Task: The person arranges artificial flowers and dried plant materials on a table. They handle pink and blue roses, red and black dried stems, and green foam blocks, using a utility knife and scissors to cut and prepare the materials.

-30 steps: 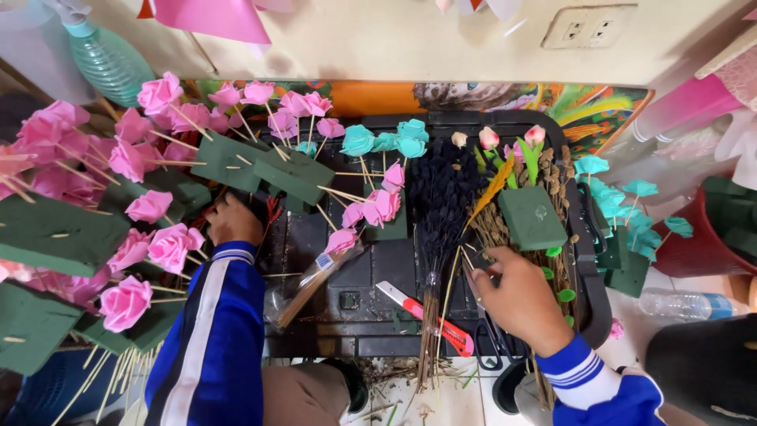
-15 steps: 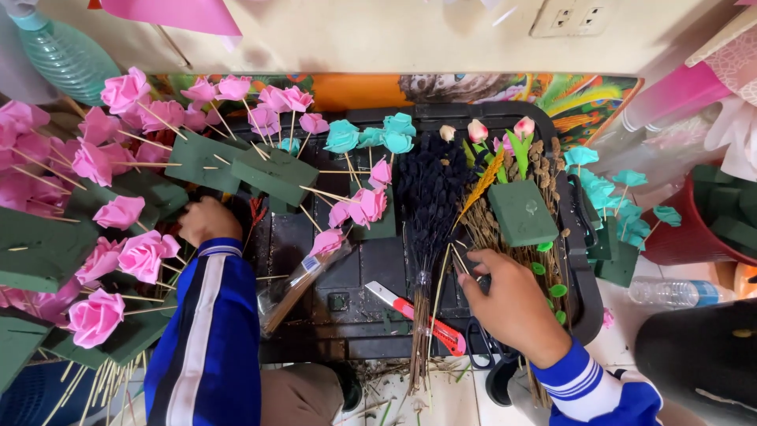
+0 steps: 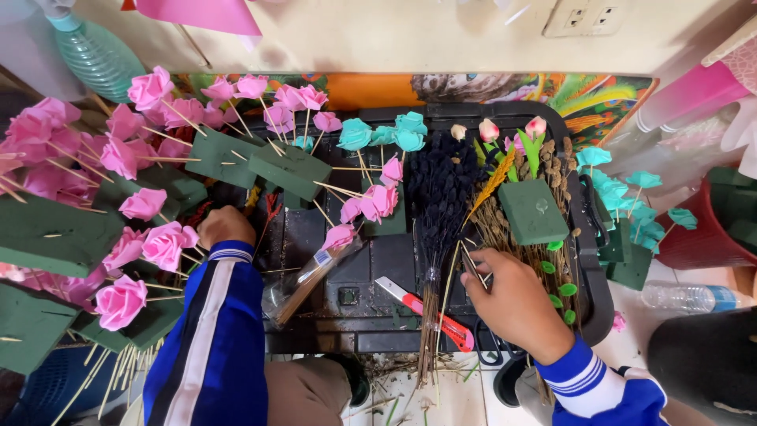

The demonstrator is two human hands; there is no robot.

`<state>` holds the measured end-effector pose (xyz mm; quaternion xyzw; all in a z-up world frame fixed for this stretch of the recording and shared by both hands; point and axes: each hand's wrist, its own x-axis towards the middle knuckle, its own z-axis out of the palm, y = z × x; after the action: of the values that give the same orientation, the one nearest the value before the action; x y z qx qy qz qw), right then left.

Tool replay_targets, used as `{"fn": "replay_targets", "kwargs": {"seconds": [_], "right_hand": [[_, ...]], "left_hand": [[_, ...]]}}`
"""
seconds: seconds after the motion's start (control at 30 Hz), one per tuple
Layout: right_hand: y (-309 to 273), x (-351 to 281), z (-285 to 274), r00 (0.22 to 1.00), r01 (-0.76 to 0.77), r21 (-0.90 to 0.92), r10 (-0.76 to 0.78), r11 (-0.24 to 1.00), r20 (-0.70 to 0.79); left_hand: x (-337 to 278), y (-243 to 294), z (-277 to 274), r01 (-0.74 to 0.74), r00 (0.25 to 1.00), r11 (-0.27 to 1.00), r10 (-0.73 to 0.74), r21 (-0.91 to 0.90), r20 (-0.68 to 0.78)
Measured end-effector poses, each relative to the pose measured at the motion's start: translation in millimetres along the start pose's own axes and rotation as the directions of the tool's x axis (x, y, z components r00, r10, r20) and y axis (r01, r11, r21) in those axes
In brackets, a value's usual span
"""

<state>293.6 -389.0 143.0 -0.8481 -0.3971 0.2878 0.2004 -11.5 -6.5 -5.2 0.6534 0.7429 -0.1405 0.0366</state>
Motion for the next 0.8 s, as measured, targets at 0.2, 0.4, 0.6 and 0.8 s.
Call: {"fn": "replay_targets", "kwargs": {"seconds": [0.2, 0.4, 0.6, 0.8], "right_hand": [[4, 1, 7, 0.998, 0.063, -0.022, -0.063, 0.998, 0.004], [4, 1, 10, 0.997, 0.054, -0.042, -0.051, 0.998, 0.061], [0, -1, 8, 0.994, 0.029, -0.036, -0.025, 0.999, 0.107], [-2, -2, 9, 0.992, 0.032, -0.054, -0.025, 0.998, 0.127]], "left_hand": [[-29, 3, -18, 0.035, 0.992, 0.999, -0.031, -0.037, 0.125], [-22, -9, -11, 0.077, 0.977, 0.996, -0.067, -0.046, 0.201], [-12, -5, -3, -0.007, 0.979, 1.000, 0.013, -0.030, 0.202], [-14, -6, 0, -0.064, 0.966, 0.998, 0.060, 0.008, 0.253]]}}
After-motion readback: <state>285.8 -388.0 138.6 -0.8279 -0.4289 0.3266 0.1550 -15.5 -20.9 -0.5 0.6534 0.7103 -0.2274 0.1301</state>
